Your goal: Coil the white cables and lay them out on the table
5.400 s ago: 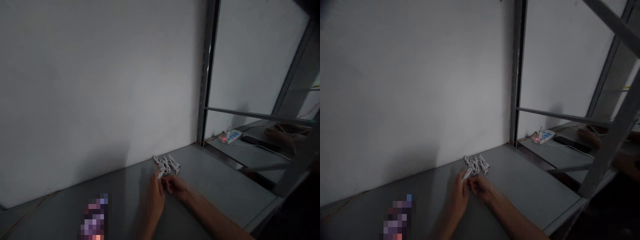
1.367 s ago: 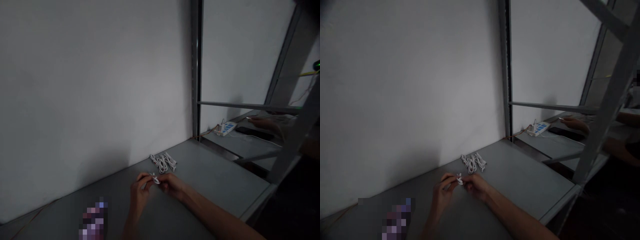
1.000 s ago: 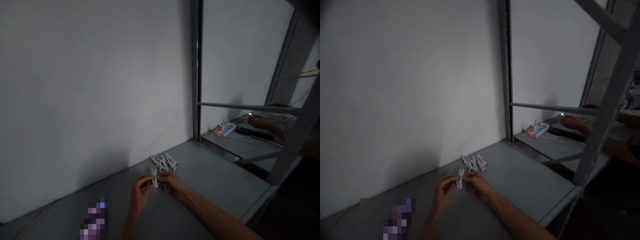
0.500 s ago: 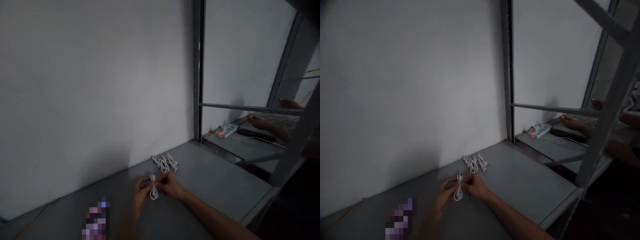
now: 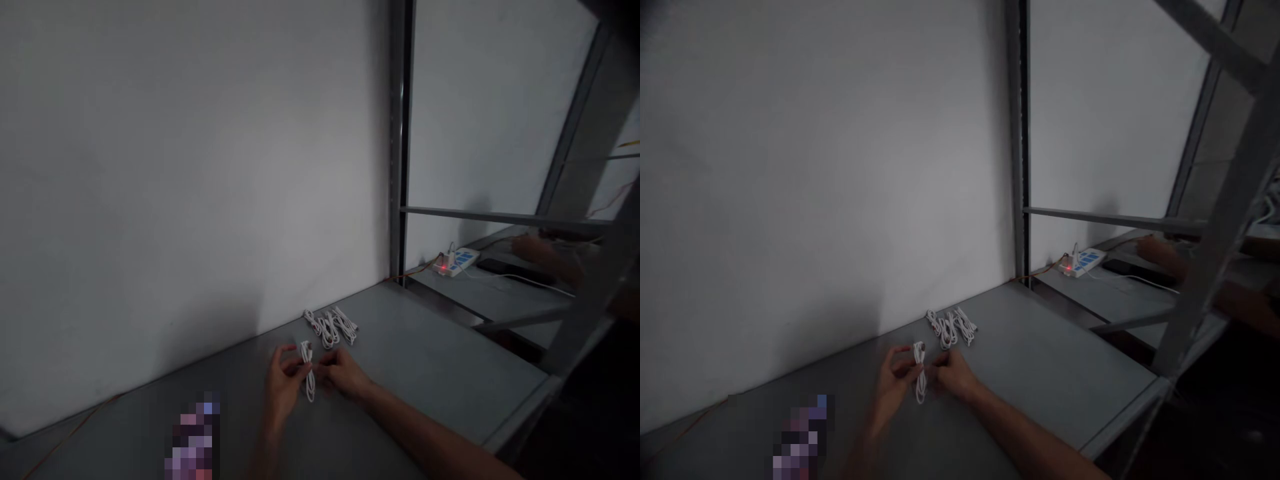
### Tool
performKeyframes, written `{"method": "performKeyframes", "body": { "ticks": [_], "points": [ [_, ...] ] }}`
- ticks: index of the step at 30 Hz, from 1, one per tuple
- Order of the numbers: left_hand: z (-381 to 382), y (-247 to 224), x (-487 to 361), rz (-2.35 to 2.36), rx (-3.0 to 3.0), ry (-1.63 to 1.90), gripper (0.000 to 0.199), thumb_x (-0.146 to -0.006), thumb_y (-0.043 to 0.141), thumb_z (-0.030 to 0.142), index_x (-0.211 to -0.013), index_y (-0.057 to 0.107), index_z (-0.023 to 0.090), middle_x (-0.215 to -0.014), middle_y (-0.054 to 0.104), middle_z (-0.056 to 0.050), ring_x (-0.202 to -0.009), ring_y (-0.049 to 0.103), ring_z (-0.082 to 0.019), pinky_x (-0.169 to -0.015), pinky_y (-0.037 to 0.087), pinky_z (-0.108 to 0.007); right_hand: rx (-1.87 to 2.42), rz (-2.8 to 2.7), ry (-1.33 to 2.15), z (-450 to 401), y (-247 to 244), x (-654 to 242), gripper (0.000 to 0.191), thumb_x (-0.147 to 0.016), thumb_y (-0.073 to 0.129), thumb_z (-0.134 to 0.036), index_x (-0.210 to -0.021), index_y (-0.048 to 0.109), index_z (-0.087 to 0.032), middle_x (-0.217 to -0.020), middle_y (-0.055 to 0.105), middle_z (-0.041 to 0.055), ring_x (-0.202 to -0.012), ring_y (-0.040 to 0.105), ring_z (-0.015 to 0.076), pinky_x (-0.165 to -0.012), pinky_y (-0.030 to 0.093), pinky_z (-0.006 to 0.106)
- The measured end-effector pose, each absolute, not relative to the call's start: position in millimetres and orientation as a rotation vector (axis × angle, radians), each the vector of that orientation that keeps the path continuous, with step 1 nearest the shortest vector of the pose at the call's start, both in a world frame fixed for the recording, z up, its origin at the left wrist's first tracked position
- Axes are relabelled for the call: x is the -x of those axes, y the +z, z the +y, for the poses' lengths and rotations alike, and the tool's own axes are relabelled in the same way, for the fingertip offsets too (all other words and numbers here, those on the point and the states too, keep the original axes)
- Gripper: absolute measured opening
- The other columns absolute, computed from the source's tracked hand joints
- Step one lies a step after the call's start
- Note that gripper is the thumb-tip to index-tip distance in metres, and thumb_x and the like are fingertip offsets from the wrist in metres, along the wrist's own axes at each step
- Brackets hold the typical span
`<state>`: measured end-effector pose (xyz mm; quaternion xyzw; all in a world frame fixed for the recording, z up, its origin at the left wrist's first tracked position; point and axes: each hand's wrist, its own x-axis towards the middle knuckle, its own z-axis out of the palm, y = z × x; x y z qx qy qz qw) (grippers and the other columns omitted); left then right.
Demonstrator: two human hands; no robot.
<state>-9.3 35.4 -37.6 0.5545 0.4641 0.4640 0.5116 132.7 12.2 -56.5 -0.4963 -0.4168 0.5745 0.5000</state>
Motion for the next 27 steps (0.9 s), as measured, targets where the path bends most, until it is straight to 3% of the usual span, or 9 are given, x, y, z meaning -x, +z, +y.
{"method": "performKeyframes", "body": {
  "ticks": [6, 11, 17, 23, 27],
  "points": [
    [33, -38, 6, 1.104, -1.529, 1.133, 0.046, -0.062, 0.075, 0.028, -0.099, 0.050, 0.021, -0.075, 0.071, -0.001, -0.072, 0.071, -0.021, -0.066, 0.053, -0.028, 1.196, -0.828, 1.543, 11, -51, -136, 0.010, -0.058, 0.058, -0.011, -0.052, 0.052, -0.016, -0.043, 0.042, -0.0076, -0.040, 0.034, 0.0054, -0.042, 0.033, 0.018],
    [30, -35, 3, 1.083, -1.576, 1.131, 0.041, -0.063, 0.071, 0.023, -0.097, 0.050, 0.021, -0.076, 0.071, -0.001, -0.072, 0.071, -0.020, -0.067, 0.053, -0.028, 1.127, -0.887, 1.618, 8, -47, -139, 0.018, -0.060, 0.059, -0.013, -0.046, 0.047, -0.015, -0.043, 0.038, -0.0073, -0.041, 0.030, 0.0045, -0.043, 0.031, 0.019],
    [34, -38, 7, 1.107, -1.553, 1.112, 0.042, -0.064, 0.074, 0.029, -0.097, 0.050, 0.021, -0.077, 0.072, -0.003, -0.072, 0.071, -0.021, -0.065, 0.054, -0.028, 1.139, -0.894, 1.565, 12, -53, -137, 0.015, -0.062, 0.062, -0.016, -0.052, 0.052, -0.015, -0.046, 0.044, -0.0063, -0.043, 0.035, 0.0055, -0.044, 0.034, 0.018],
    [37, -39, 13, 1.154, -1.489, 1.077, 0.046, -0.059, 0.078, 0.041, -0.093, 0.053, 0.021, -0.070, 0.072, -0.002, -0.062, 0.070, -0.020, -0.056, 0.051, -0.026, 1.203, -1.209, 1.351, 13, -61, -133, 0.026, -0.076, 0.056, -0.030, -0.055, 0.050, -0.017, -0.047, 0.045, -0.0053, -0.038, 0.041, 0.0082, -0.041, 0.036, 0.021],
    [40, -41, 15, 1.197, -1.398, 1.043, 0.052, -0.052, 0.081, 0.042, -0.091, 0.053, 0.021, -0.064, 0.071, 0.000, -0.058, 0.068, -0.020, -0.052, 0.051, -0.026, 1.223, -1.466, 0.951, 9, -65, -131, 0.023, -0.081, 0.052, -0.028, -0.061, 0.052, -0.016, -0.054, 0.048, -0.0038, -0.049, 0.046, 0.0096, -0.049, 0.036, 0.021]
  ]
}}
